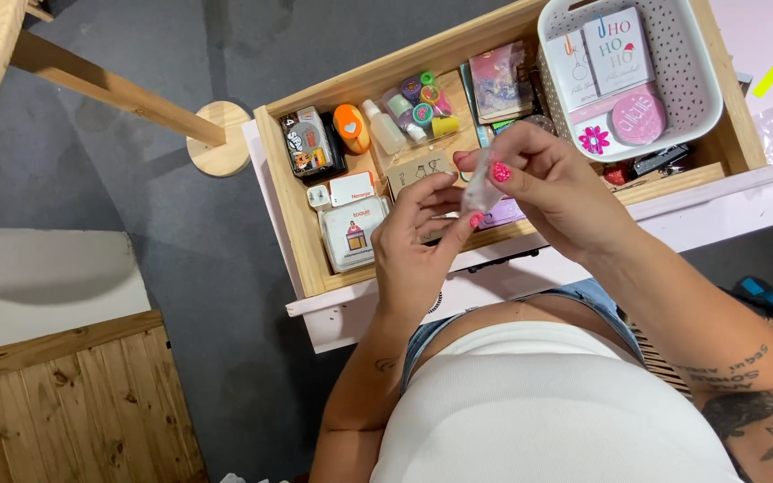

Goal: The person organizes a wooden drawer by placing various items into it, including a small white box, a pink flower-shaped object, and a small orange box. They also handle a clear plastic bag and a small white object before closing the drawer.

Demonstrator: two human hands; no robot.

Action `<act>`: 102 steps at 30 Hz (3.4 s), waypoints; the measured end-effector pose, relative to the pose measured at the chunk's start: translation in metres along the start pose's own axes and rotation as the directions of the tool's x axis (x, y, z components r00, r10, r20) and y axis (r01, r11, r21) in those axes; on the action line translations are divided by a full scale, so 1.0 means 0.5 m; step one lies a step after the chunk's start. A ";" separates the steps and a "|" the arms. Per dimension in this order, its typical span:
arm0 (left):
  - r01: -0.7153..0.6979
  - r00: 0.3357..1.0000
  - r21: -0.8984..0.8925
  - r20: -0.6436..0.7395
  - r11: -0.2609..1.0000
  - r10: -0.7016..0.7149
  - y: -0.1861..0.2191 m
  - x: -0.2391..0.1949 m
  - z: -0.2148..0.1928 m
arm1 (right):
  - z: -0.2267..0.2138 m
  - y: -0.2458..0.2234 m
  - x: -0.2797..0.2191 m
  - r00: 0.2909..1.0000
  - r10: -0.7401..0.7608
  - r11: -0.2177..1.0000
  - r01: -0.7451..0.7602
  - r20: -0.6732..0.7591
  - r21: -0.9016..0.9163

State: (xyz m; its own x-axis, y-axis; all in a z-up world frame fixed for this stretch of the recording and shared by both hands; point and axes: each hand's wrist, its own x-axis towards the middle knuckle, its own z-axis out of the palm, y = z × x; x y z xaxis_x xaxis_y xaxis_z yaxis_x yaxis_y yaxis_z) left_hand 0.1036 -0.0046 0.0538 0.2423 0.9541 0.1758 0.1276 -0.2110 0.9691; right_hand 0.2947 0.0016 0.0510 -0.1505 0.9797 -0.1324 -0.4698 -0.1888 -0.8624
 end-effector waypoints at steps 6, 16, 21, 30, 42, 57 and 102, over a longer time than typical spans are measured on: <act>0.041 0.999 -0.031 -0.025 0.999 -0.041 0.008 -0.007 -0.004 | 0.013 -0.040 -0.022 0.981 -0.162 0.933 0.119 -0.102 -0.341; -0.022 0.999 -0.090 0.037 0.996 0.025 0.017 -0.012 -0.012 | 0.043 -0.069 -0.041 0.933 -0.359 0.746 0.269 -0.027 -0.609; -0.078 0.997 -0.040 0.021 0.996 0.079 0.033 -0.004 -0.013 | 0.037 -0.064 -0.039 0.941 -0.336 0.763 0.244 -0.045 -0.599; -0.037 0.999 -0.063 -0.028 0.997 0.035 0.026 0.001 -0.001 | 0.026 -0.063 -0.045 0.963 -0.265 0.795 0.240 0.037 -0.558; -0.039 0.999 -0.221 -0.017 0.975 0.037 -0.010 0.004 -0.007 | -0.003 -0.043 -0.052 0.977 -0.211 0.776 0.189 0.034 -0.601; 0.014 0.998 -0.065 0.063 0.998 -0.010 -0.004 -0.027 0.024 | -0.009 -0.065 -0.096 0.990 -0.142 0.712 0.117 0.022 -0.692; -0.066 0.942 0.616 -0.222 0.785 0.253 -0.080 -0.047 -0.067 | -0.303 -0.163 -0.142 0.990 -0.139 -0.028 0.018 0.022 -0.999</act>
State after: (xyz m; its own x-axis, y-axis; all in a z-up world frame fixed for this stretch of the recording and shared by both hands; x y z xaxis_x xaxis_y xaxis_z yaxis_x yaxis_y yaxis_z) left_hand 0.0607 -0.0117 0.0164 0.0473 0.8924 0.4487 0.6763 -0.3592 0.6431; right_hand 0.4756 -0.0424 0.0565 -0.1027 0.9947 -0.0001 0.8796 0.0908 -0.4669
